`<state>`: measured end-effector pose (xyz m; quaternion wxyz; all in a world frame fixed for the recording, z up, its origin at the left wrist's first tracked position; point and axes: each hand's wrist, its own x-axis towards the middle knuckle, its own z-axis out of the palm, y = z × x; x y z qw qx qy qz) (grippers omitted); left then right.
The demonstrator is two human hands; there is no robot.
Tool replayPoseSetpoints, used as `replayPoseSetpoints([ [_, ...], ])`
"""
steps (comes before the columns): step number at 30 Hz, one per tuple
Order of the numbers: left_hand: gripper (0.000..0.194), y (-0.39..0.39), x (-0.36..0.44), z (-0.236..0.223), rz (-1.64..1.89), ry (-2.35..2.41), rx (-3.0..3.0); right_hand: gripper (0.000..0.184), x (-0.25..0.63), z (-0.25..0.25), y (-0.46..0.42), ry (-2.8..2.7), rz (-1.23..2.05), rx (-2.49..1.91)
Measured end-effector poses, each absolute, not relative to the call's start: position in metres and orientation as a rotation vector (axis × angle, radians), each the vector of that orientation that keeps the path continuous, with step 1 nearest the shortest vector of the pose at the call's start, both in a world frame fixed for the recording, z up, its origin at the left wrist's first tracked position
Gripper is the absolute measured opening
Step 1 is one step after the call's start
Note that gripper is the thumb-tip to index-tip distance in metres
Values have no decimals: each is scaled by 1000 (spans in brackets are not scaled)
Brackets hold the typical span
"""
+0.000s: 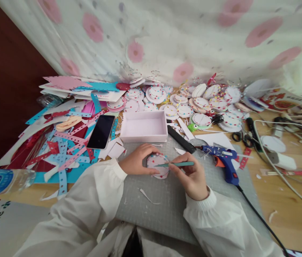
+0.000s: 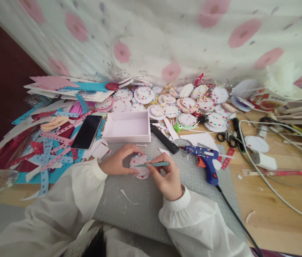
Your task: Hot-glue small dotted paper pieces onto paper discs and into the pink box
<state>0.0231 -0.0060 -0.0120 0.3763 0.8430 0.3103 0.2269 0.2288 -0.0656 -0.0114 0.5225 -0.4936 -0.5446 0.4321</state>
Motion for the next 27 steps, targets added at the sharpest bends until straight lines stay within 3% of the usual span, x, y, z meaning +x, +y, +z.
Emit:
replayPoseSetpoints([
  [27,56,-6,23,-12,584,792,2147,12,228,-12,-68,-1387,984,-1165],
])
